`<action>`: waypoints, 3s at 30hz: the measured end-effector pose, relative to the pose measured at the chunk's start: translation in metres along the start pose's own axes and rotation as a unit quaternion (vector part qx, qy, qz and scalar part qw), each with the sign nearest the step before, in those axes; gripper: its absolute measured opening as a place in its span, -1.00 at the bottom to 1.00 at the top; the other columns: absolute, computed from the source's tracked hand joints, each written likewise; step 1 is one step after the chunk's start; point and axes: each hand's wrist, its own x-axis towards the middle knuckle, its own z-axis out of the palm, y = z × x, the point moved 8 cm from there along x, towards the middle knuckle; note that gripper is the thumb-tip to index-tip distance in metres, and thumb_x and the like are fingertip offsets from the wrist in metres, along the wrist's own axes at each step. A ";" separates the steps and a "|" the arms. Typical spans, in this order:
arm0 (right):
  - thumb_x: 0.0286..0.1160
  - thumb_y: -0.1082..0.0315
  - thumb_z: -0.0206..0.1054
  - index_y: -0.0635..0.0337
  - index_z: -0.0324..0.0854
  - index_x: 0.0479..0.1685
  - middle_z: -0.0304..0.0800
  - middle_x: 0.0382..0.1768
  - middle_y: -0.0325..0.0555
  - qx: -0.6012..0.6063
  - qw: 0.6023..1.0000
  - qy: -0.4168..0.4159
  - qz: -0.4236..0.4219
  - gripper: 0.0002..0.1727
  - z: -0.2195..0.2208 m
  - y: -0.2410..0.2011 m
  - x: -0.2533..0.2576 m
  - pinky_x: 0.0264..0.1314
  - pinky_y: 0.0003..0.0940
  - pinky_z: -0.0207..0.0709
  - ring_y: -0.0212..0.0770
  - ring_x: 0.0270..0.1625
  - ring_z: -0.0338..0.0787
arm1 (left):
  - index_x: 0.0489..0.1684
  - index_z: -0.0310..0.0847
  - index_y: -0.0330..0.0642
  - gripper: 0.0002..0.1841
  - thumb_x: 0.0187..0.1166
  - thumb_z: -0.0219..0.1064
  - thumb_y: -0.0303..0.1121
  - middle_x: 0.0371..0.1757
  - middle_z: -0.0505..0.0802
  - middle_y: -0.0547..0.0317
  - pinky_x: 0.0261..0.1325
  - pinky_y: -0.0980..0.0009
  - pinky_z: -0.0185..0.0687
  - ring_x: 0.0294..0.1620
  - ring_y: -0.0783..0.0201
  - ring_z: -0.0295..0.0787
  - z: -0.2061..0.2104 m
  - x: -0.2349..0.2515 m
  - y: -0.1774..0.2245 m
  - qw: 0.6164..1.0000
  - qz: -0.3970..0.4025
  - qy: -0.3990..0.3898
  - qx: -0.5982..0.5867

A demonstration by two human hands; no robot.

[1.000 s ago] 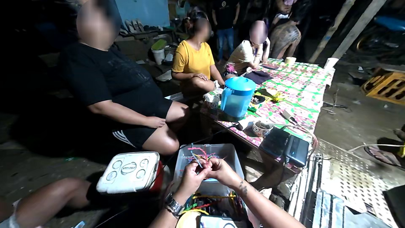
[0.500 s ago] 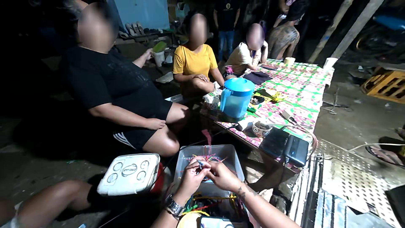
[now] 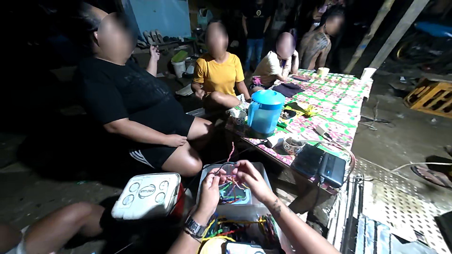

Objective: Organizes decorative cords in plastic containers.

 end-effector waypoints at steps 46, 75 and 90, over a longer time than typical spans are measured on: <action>0.92 0.11 -0.24 0.20 0.50 0.18 0.48 -0.57 -0.37 0.105 0.989 -0.001 -0.100 -0.55 0.141 -0.133 0.300 -0.59 -0.60 0.28 -0.51 -0.67 0.35 | -0.08 0.70 -0.11 -0.72 0.77 0.20 -0.12 -0.65 0.34 0.48 -0.66 0.64 0.08 -0.76 0.56 0.09 -0.192 0.194 0.194 0.944 0.085 0.314 -0.060; 0.91 0.23 -0.12 0.38 0.58 0.22 0.62 -0.42 -0.24 -0.031 0.997 -0.036 0.060 -0.56 0.089 0.048 0.226 -0.42 -0.50 0.42 -0.44 -0.53 0.48 | 0.54 0.41 -0.52 -0.50 0.64 0.23 -0.45 0.50 0.61 -0.42 0.60 -0.16 0.34 0.55 -0.28 0.53 -0.285 0.184 -0.036 0.692 -0.342 0.012 0.635; 0.90 0.05 -0.20 0.00 0.54 0.27 0.47 -0.48 -0.36 0.058 0.994 0.009 -0.090 -0.57 0.095 -0.075 0.281 -0.56 -0.57 0.32 -0.51 -0.63 0.34 | -0.02 0.75 -0.28 -0.71 0.78 0.20 -0.24 -0.30 0.73 0.38 -0.44 0.64 0.23 -0.56 0.64 0.28 -0.218 0.213 0.143 0.931 0.191 0.311 0.021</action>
